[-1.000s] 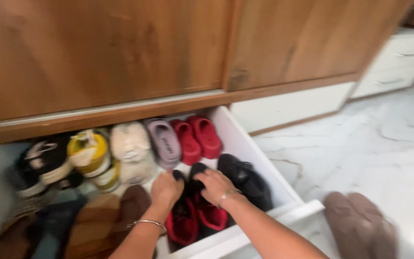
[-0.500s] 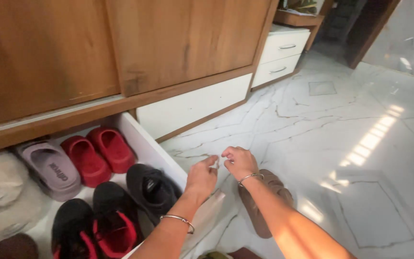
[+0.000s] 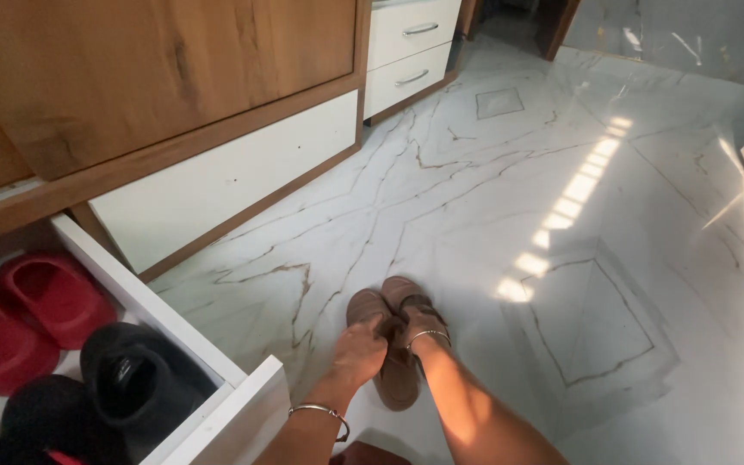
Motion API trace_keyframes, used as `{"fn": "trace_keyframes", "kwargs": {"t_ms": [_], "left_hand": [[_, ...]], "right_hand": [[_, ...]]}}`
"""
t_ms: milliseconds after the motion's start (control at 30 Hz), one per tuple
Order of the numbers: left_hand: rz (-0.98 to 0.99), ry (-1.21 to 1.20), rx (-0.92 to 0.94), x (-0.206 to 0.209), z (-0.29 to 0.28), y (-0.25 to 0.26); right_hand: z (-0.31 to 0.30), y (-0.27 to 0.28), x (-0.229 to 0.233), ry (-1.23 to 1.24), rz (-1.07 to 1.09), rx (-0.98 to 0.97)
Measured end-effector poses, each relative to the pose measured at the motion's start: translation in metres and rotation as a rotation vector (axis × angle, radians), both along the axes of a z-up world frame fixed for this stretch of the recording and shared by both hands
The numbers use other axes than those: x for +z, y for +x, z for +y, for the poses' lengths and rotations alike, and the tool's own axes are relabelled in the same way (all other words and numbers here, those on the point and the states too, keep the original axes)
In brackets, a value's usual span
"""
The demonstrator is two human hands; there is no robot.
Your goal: Cleaning and organizing various pairs of shoes into a wardrobe drawer.
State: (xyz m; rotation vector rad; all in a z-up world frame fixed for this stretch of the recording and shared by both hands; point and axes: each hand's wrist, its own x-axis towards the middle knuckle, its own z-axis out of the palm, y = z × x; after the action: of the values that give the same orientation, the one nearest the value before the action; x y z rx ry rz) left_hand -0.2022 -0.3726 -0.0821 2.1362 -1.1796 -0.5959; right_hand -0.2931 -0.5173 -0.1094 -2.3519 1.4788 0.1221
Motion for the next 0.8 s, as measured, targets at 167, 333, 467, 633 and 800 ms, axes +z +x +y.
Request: {"fn": "trace_keyframes", "kwargs": {"t_ms": [167, 333, 467, 633, 800], "left_hand": [[-0.011, 0.000, 0.065, -0.009, 0.004, 0.010], [0.033, -0.096, 0.097, 0.017, 0.030, 0.020], [-0.025, -0.116, 0.108, 0.023, 0.038, 0.043], [-0.074, -0.246, 0.214, 0.086, 0.060, 0.066], [-0.214, -0.508, 0.332, 0.151, 0.097, 0.090]], "right_hand": [[0.016, 0.002, -0.049, -0.116, -0.152, -0.045], [0.000, 0.016, -0.066, -0.341, -0.384, -0.006], [0.014, 0.050, -0.001, -0.437, -0.550, 0.015], [0.059, 0.090, 0.125, -0.527, -0.725, 0.077], [0.100, 0.122, 0.197, -0.730, -1.017, 0.319]]}}
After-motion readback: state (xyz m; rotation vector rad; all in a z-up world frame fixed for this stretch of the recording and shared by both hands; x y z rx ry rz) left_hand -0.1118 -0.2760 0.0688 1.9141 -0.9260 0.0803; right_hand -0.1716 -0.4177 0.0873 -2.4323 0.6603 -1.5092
